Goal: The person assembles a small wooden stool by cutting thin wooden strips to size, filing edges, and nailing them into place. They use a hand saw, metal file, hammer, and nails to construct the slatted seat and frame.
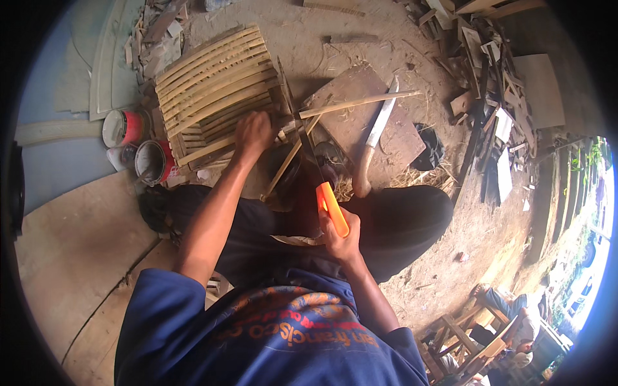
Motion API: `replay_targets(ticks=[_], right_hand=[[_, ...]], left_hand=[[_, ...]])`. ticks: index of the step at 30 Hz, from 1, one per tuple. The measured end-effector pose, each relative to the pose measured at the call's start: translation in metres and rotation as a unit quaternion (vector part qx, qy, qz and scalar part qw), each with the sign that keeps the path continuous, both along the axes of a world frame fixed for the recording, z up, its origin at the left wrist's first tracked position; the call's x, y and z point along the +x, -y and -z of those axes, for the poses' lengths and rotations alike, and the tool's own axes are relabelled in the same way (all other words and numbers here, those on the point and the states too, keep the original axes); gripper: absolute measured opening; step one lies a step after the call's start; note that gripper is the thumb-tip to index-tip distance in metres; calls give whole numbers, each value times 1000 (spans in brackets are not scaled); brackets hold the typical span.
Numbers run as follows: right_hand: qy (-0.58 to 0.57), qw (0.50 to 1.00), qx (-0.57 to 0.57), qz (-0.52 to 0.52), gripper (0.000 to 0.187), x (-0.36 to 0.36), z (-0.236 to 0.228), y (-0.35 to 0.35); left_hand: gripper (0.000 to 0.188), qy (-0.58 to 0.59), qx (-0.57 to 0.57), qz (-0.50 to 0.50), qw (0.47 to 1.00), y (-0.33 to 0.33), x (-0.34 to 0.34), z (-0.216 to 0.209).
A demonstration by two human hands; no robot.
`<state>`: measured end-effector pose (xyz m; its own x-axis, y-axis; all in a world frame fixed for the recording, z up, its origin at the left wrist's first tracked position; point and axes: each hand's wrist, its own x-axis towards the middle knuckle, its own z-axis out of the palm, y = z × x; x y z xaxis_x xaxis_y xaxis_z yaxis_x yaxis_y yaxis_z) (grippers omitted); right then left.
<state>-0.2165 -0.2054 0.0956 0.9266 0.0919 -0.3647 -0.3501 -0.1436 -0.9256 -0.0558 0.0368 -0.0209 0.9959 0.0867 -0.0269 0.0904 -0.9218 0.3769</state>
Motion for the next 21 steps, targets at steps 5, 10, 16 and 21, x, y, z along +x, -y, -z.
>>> replay_targets(ticks=[5, 10, 16, 21], right_hand=[[-2, 999, 37, -13, 26, -7, 17, 7], [8, 1000, 19, -22, 26, -11, 11, -11], [20, 999, -18, -20, 26, -24, 6, -29], [27, 995, -77, -57, 26, -29, 21, -23]], left_hand=[[61, -68, -20, -35, 997, 2, 10, -12], [61, -38, -19, -8, 999, -5, 6, -10], [54, 1, 11, 44, 999, -18, -2, 9], [60, -65, -135, -164, 975, 18, 26, -11]])
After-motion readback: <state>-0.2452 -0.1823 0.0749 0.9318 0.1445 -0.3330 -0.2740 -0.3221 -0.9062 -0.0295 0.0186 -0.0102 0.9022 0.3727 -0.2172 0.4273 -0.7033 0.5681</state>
